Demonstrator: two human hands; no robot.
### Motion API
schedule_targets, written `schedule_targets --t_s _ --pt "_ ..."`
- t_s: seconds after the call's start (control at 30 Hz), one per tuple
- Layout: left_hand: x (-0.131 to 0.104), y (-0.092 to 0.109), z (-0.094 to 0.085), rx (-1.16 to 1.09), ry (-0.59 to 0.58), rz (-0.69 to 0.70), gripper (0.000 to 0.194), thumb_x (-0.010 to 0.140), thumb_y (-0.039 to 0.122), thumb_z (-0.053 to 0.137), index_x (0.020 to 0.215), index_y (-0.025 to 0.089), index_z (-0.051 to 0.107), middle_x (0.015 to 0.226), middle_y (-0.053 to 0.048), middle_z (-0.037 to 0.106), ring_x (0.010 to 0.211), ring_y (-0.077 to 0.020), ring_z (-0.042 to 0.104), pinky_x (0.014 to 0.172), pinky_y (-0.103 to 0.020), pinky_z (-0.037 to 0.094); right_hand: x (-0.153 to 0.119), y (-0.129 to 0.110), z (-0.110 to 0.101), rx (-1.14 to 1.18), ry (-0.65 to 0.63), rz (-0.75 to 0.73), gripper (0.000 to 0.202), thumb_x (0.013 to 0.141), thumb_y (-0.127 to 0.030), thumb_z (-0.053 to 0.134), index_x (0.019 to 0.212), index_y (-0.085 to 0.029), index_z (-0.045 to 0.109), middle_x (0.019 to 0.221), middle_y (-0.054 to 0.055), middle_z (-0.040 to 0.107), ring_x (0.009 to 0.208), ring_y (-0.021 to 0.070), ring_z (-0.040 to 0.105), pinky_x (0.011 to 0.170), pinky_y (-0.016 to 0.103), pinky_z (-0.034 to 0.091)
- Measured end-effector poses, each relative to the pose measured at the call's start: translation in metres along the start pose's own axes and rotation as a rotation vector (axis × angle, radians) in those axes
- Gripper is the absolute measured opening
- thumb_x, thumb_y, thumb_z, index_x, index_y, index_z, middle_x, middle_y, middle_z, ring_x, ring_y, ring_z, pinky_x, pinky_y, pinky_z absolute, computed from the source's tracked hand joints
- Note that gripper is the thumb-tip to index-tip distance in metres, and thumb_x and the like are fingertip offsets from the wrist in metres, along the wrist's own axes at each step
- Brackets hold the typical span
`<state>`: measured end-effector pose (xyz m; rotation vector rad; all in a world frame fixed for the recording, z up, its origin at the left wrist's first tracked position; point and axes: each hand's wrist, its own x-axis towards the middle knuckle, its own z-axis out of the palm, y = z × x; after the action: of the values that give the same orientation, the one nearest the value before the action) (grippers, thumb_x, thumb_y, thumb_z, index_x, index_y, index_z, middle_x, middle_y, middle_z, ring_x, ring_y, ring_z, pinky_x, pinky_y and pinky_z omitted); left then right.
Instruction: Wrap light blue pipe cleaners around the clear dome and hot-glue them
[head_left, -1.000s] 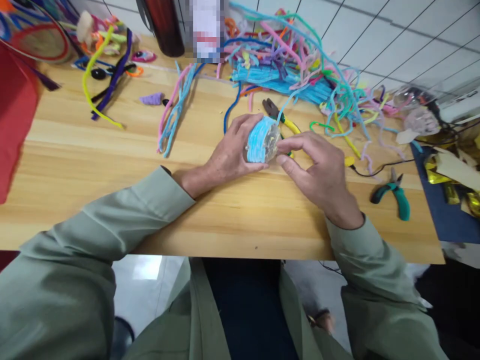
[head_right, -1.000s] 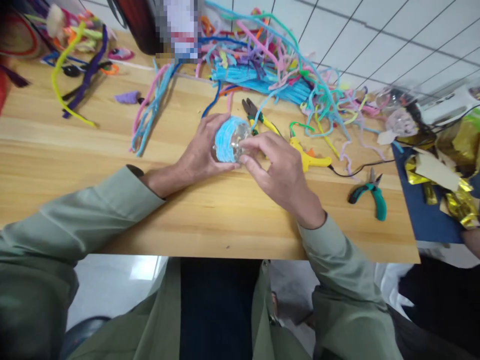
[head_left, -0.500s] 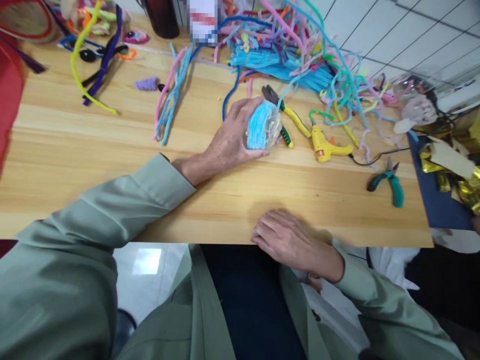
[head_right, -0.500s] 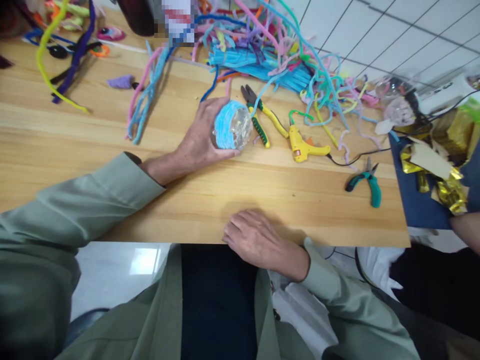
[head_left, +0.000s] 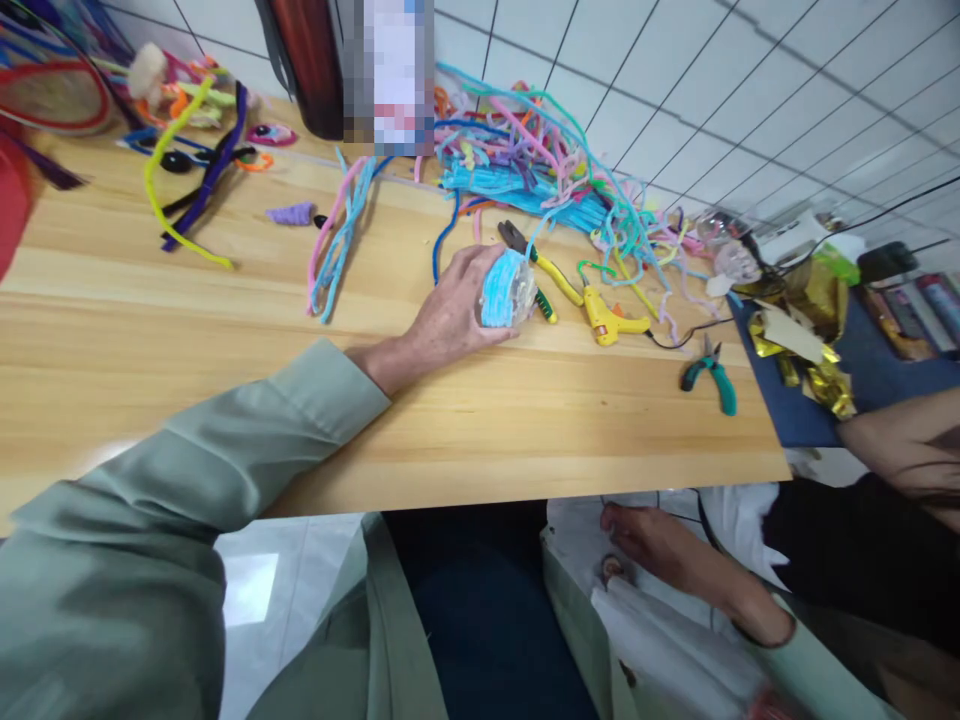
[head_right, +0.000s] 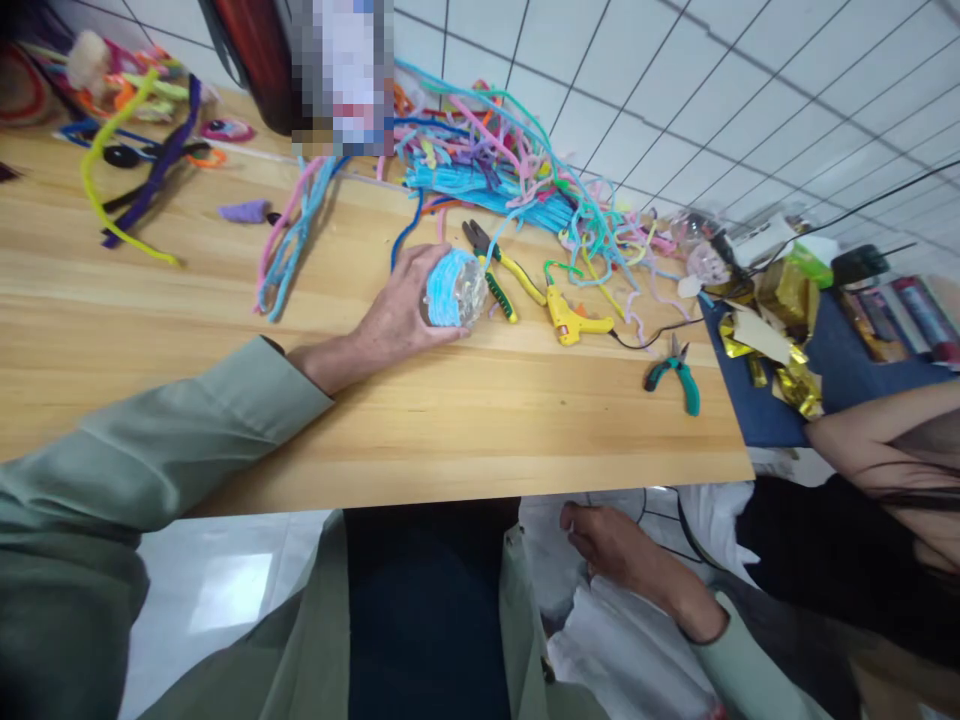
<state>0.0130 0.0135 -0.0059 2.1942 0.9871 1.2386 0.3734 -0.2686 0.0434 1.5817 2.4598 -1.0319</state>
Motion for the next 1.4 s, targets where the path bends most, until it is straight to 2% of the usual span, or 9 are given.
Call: schedule_targets --t_s 0.1,0.17,0.23,0.33,0.47,0.53,0.63,1.03,1.4 --pt "0.000 0.002 0.001 -0.001 0.027 0.004 0.106 0.076 0.052 0.098 0.162 0.024 0.043 0.161 -0.015 0.054 0.156 -0.0397 0.051 0.135 -0.063 0.043 0.001 -0.003 0.005 -0.015 0.021 -0.128 0.034 0.082 -0.007 0.069 0.104 -0.033 0.074 0.101 0.008 0.086 0.086 0.0316 0.085 0.066 0.040 0.068" --pt "-0.001 0.003 0.001 0.011 0.030 0.004 0.107 0.073 0.043 0.100 0.162 0.024 0.043 0.161 -0.016 0.055 0.156 -0.0399 0.052 0.135 -0.061 0.044 0.014 -0.022 -0.008 0.075 -0.086 -0.148 0.033 0.094 -0.008 0.063 0.106 -0.037 0.073 0.085 0.000 0.082 0.072 0.0248 0.082 0.062 0.035 0.066" --pt "-0.001 0.005 0.001 0.024 0.019 0.003 0.111 0.070 0.038 0.101 0.163 0.024 0.042 0.161 -0.018 0.054 0.156 -0.0401 0.053 0.134 -0.060 0.045 0.038 -0.048 -0.032 0.125 -0.054 -0.196 0.026 0.103 -0.015 0.060 0.108 -0.038 0.073 0.084 0.001 0.081 0.068 0.0226 0.078 0.058 0.033 0.062" --pt "-0.003 0.008 -0.001 0.042 0.007 0.007 0.112 0.070 0.037 0.102 0.164 0.024 0.040 0.162 -0.019 0.053 0.156 -0.0405 0.053 0.134 -0.060 0.046 0.091 -0.079 -0.073 0.023 0.280 -0.230 0.011 0.107 -0.024 0.065 0.099 -0.028 0.071 0.085 0.001 0.079 0.075 0.0196 0.076 0.066 0.032 0.059" --pt "-0.005 0.009 -0.003 0.076 -0.018 0.027 0.110 0.075 0.040 0.100 0.165 0.025 0.037 0.164 -0.020 0.051 0.157 -0.0410 0.051 0.134 -0.062 0.046 0.173 -0.094 -0.106 -0.112 0.711 -0.314 0.012 0.103 -0.023 0.070 0.091 -0.025 0.069 0.078 0.000 0.071 0.072 0.0180 0.068 0.068 0.032 0.055" --pt "-0.006 0.010 -0.004 0.088 -0.027 0.040 0.108 0.078 0.041 0.098 0.165 0.026 0.036 0.164 -0.020 0.051 0.158 -0.0413 0.051 0.133 -0.063 0.046 0.206 -0.094 -0.111 -0.119 0.850 -0.335 0.010 0.100 -0.020 0.068 0.093 -0.025 0.070 0.083 0.002 0.073 0.073 0.0177 0.068 0.068 0.032 0.055" --pt "-0.008 0.012 -0.005 0.103 -0.035 0.042 0.107 0.080 0.042 0.096 0.166 0.027 0.034 0.165 -0.020 0.051 0.157 -0.0413 0.052 0.130 -0.063 0.050 0.234 -0.092 -0.111 -0.105 0.921 -0.331 0.009 0.096 -0.017 0.066 0.094 -0.025 0.069 0.088 0.002 0.075 0.072 0.0172 0.067 0.067 0.032 0.054" --pt "-0.010 0.017 -0.004 0.130 -0.045 0.040 0.100 0.085 0.045 0.093 0.167 0.028 0.038 0.164 -0.019 0.052 0.154 -0.0414 0.054 0.127 -0.061 0.052 0.247 -0.083 -0.104 -0.182 0.944 -0.239 0.008 0.091 -0.017 0.064 0.092 -0.026 0.063 0.088 0.003 0.072 0.077 0.0199 0.064 0.067 0.034 0.049" --pt "-0.012 0.014 0.000 0.121 -0.026 0.064 0.096 0.087 0.048 0.090 0.166 0.029 0.039 0.165 -0.018 0.052 0.155 -0.0411 0.053 0.129 -0.062 0.049 0.253 -0.078 -0.102 -0.159 0.933 -0.312 0.014 0.087 -0.012 0.058 0.086 -0.026 0.058 0.082 0.001 0.067 0.071 0.0183 0.059 0.067 0.035 0.046"
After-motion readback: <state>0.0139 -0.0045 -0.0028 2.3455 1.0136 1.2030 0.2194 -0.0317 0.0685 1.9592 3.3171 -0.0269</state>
